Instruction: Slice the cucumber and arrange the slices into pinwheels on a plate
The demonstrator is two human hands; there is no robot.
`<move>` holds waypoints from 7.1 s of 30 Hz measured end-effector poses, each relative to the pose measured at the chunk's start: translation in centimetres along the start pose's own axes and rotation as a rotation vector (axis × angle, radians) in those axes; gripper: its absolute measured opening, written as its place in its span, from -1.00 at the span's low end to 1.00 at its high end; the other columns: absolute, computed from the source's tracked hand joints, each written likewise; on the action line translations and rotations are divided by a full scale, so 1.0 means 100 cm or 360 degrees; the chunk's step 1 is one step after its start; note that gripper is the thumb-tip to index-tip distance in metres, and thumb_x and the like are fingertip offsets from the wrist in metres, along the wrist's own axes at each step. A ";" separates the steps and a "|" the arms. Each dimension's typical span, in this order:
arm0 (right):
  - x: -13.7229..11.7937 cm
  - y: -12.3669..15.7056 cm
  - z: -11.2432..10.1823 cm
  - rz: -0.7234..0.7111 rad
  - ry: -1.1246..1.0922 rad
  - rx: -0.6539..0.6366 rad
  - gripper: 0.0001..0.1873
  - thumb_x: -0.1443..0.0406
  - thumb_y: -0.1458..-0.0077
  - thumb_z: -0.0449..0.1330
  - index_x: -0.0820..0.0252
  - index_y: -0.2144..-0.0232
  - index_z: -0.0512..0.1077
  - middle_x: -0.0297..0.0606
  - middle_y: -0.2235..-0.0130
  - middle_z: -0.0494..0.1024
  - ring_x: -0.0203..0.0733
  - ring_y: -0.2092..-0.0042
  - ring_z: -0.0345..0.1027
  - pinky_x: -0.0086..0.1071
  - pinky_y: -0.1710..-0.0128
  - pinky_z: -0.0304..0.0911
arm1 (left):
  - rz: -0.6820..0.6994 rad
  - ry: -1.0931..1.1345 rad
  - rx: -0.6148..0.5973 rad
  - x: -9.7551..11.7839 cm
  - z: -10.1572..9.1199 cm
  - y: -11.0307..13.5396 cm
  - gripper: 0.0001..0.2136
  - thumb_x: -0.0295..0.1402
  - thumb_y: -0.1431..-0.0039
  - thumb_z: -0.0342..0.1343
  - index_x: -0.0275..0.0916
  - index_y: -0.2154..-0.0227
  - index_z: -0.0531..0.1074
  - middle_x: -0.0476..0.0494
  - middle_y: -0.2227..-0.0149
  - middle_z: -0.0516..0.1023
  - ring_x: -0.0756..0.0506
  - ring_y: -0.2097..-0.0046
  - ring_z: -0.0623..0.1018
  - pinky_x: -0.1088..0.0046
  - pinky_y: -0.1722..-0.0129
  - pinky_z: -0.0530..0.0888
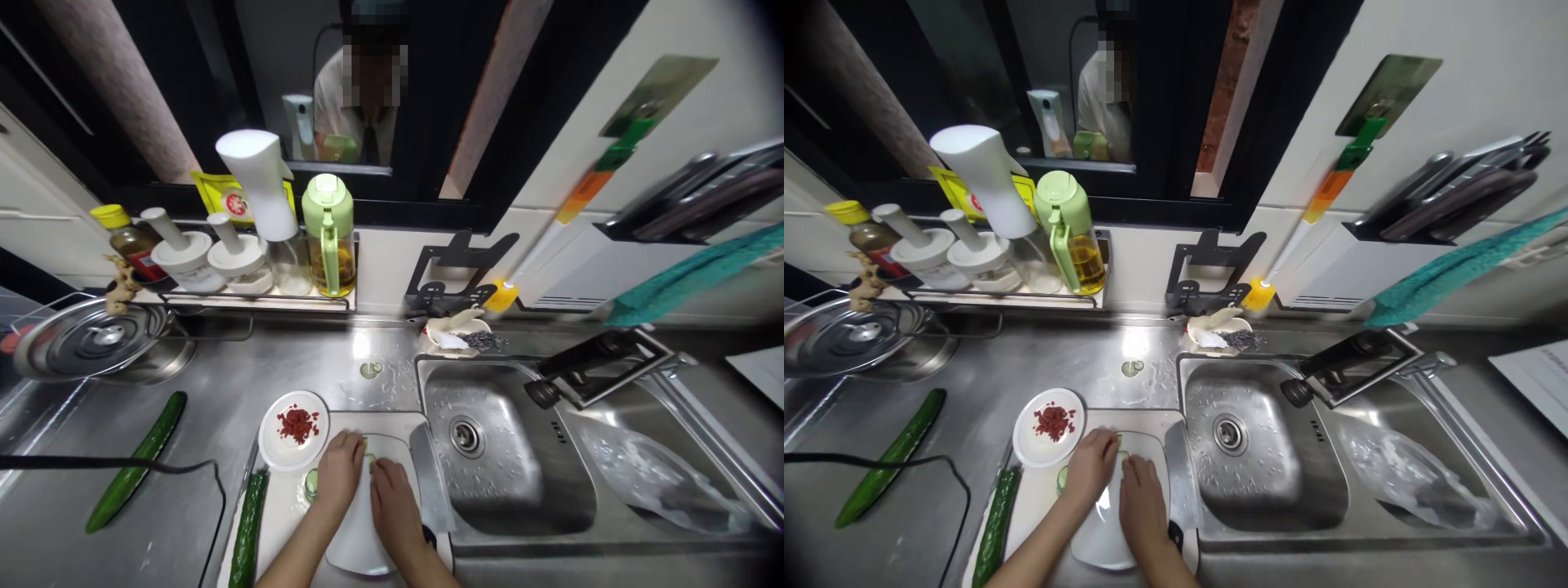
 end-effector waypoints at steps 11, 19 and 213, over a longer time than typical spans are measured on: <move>0.008 0.017 0.020 -0.0108 0.0442 -0.0062 -0.46 0.53 -0.02 -0.02 0.13 -0.04 0.36 -0.28 -0.06 0.43 0.05 -0.01 0.20 -0.18 0.14 0.26 | 0.0044 -0.0113 0.0101 0.003 0.007 0.002 -0.79 -0.38 -0.22 -0.07 -0.20 0.38 0.48 -0.09 0.38 0.55 -0.07 0.28 0.50 0.42 0.24 0.37; 0.011 0.019 0.021 -0.0095 0.0467 -0.0052 -0.45 0.52 0.00 -0.01 0.10 -0.05 0.35 -0.30 -0.08 0.42 0.06 -0.01 0.21 -0.18 0.14 0.25 | 0.0030 -0.0112 0.0120 0.003 0.009 0.002 -0.80 -0.39 -0.21 -0.07 -0.20 0.38 0.48 -0.10 0.38 0.55 -0.08 0.28 0.50 0.40 0.23 0.38; 0.016 -0.080 -0.024 -0.0062 0.0272 -0.0749 -0.79 0.33 -0.17 -0.01 0.15 0.35 0.44 -0.16 0.25 0.53 -0.04 0.11 0.25 -0.28 0.27 0.01 | -0.0797 0.0380 -0.0036 0.008 0.001 0.021 -0.88 -0.45 -0.05 -0.01 -0.19 0.37 0.40 0.00 0.53 0.50 -0.02 0.47 0.44 0.53 0.43 0.16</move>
Point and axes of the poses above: each hand's wrist, its own y-axis away from the middle knuckle, its own z-axis out of the palm, x = y × z, the point moved 4 cm from there along -y, towards the middle knuckle
